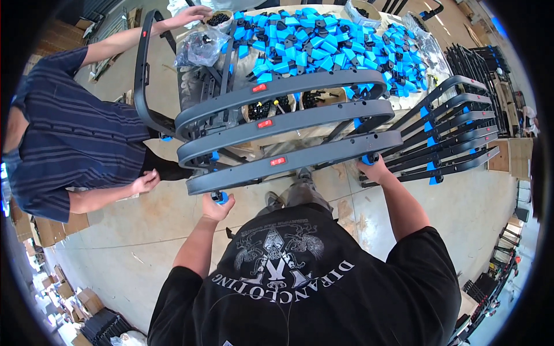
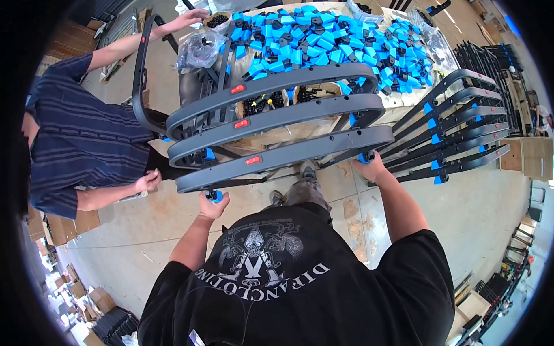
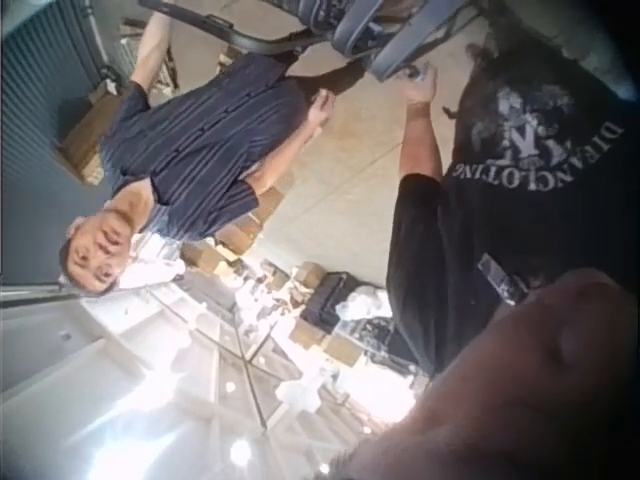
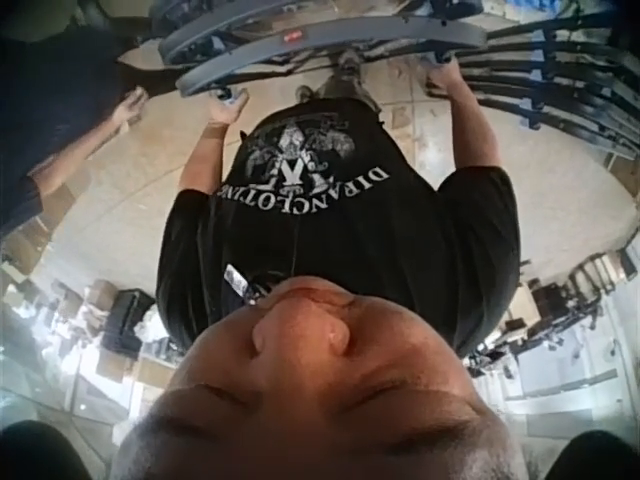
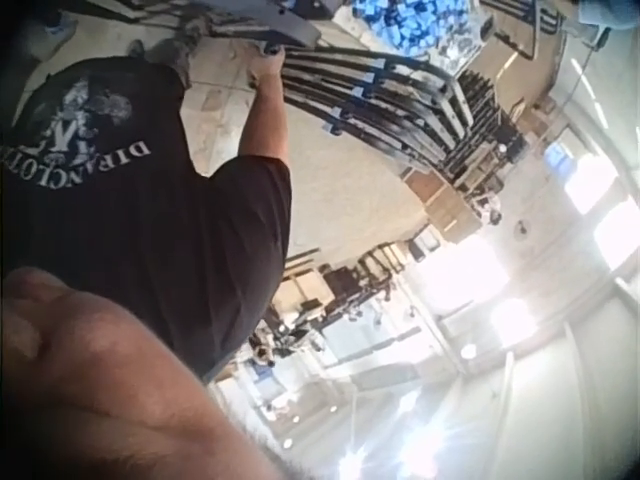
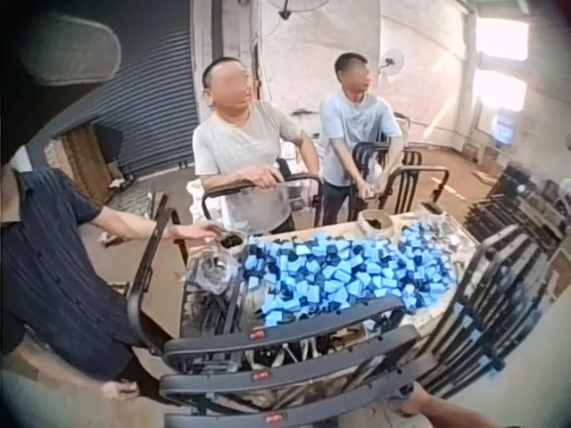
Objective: Assemble metal frames by attaching plastic components and securing them with a tool.
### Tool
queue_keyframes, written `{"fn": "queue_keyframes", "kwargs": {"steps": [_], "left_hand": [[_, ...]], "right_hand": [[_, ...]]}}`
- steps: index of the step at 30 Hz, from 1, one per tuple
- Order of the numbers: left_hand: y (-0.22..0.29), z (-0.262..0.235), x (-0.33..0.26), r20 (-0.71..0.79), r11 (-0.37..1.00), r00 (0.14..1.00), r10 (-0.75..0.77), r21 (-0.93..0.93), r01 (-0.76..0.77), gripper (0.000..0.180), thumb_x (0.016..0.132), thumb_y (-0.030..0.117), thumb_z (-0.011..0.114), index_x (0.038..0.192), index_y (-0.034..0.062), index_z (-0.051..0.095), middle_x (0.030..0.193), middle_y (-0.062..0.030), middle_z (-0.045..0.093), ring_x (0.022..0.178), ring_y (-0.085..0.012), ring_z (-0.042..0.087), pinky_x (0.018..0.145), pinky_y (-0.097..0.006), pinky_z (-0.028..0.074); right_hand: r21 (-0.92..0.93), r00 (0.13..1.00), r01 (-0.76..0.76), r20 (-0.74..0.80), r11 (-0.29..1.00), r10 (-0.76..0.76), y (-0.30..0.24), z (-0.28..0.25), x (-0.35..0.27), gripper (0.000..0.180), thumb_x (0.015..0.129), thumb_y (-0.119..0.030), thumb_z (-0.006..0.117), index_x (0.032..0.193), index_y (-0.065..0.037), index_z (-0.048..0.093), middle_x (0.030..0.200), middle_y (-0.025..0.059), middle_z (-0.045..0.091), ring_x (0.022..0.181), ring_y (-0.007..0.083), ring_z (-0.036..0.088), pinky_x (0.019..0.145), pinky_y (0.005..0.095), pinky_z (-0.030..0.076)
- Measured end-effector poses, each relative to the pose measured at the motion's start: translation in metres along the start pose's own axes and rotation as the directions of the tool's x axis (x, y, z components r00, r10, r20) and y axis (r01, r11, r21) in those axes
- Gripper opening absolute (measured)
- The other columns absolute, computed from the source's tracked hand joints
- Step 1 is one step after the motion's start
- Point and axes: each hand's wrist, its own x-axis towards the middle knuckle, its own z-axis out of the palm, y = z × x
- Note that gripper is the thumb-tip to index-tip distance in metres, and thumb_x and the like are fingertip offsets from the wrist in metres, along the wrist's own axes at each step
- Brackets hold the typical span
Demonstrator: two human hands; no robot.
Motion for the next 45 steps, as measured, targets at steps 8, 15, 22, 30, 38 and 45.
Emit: {"fn": "queue_keyframes", "kwargs": {"steps": [8,15,22,30,38,45], "left_hand": [[-0.083,0.024,0.009,0.050,0.945,0.995,-0.090,-0.311,0.101,0.037,0.078,0.016,0.082,0.103,0.0041,0.057,0.091,-0.0036,0.066,0.078,-0.0161,0.063,0.074,-0.033,0.052],[-0.002,0.022,0.011,0.014,0.971,0.991,-0.131,-0.201,0.132,0.047,0.080,0.012,0.082,0.121,0.0030,0.060,0.110,-0.0080,0.069,0.093,-0.0194,0.068,0.088,-0.034,0.054],[-0.003,0.020,0.007,0.038,0.994,0.999,-0.025,-0.104,0.029,0.053,0.085,0.014,0.080,0.130,0.0011,0.056,0.127,-0.0113,0.064,0.118,-0.0224,0.061,0.101,-0.036,0.047],[-0.008,0.015,0.004,0.080,0.997,0.997,0.007,0.077,-0.013,0.048,0.087,0.015,0.074,0.130,0.0029,0.057,0.125,-0.0107,0.064,0.119,-0.0248,0.060,0.104,-0.037,0.045],[-0.012,0.017,0.009,0.048,0.996,0.999,0.013,0.091,-0.017,0.047,0.089,0.019,0.074,0.130,0.0043,0.057,0.126,-0.0123,0.064,0.119,-0.0276,0.061,0.103,-0.039,0.046],[-0.001,0.011,0.003,0.127,0.966,0.985,-0.113,0.245,0.079,0.056,0.090,0.034,0.073,0.135,0.0054,0.055,0.131,-0.0150,0.063,0.123,-0.0308,0.060,0.104,-0.040,0.045]], "right_hand": [[0.060,0.996,0.035,-0.088,0.998,-0.030,0.006,0.007,0.007,0.045,0.081,-0.023,0.081,0.116,-0.002,0.063,0.107,0.0078,0.071,0.098,0.0203,0.066,0.092,0.0365,0.051],[0.007,0.992,-0.104,-0.076,0.995,0.105,0.008,0.003,0.001,0.053,0.082,-0.032,0.079,0.121,-0.003,0.060,0.112,0.0125,0.071,0.106,0.0239,0.067,0.095,0.0378,0.051],[-0.125,0.920,-0.201,-0.365,0.972,0.143,-0.062,-0.004,-0.031,0.071,0.082,-0.054,0.073,0.129,-0.002,0.061,0.103,0.0229,0.072,0.100,0.0364,0.070,0.090,0.0430,0.054],[-0.578,0.923,-0.301,0.024,0.759,0.384,-0.116,-0.055,-0.048,0.057,0.082,-0.050,0.062,0.097,0.003,0.075,0.104,0.0254,0.072,0.101,0.0379,0.070,0.089,0.0444,0.055],[-0.289,0.920,-0.286,-0.350,0.913,0.177,-0.077,-0.004,-0.044,0.059,0.081,-0.047,0.069,0.117,0.000,0.068,0.104,0.0253,0.072,0.103,0.0393,0.068,0.093,0.0441,0.053],[-0.124,0.883,-0.241,-0.440,0.963,0.164,-0.079,0.007,-0.045,0.067,0.079,-0.048,0.077,0.119,0.004,0.063,0.110,0.0284,0.070,0.108,0.0423,0.066,0.096,0.0443,0.052]]}}
